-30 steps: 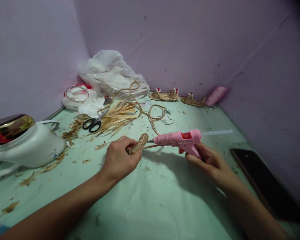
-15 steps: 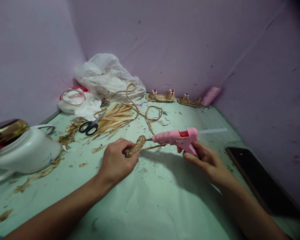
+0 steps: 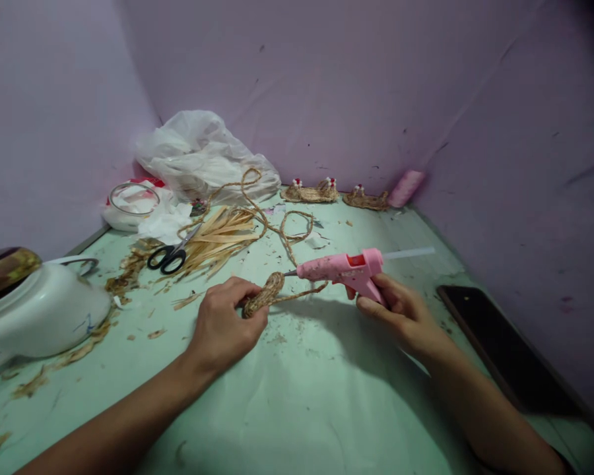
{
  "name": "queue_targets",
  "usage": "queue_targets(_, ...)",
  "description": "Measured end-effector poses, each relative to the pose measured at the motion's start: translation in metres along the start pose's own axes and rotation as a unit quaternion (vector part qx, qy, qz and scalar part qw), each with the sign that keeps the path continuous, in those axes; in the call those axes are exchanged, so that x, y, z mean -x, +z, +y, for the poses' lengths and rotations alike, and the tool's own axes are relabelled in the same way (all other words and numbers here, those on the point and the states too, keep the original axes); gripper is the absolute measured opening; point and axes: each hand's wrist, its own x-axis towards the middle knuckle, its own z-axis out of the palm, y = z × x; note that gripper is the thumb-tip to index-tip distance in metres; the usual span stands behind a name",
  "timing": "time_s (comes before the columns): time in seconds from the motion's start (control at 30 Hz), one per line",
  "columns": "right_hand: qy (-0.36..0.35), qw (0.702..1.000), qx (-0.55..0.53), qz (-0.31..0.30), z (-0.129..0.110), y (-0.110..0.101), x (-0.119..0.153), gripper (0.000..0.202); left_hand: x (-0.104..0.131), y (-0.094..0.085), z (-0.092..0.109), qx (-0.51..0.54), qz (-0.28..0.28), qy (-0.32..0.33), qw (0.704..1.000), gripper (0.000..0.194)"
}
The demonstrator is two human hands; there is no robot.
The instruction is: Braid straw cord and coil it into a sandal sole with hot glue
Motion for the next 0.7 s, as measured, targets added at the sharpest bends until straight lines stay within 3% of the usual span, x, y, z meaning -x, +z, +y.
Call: queue_targets(0.7,0.014,0.999,-0.025,0.015,-0.0051,-0.0013,-0.0037,0.024,0.0016,0.0003,-0.0034,-0.003,-0.011,0.036,0.999,0.016)
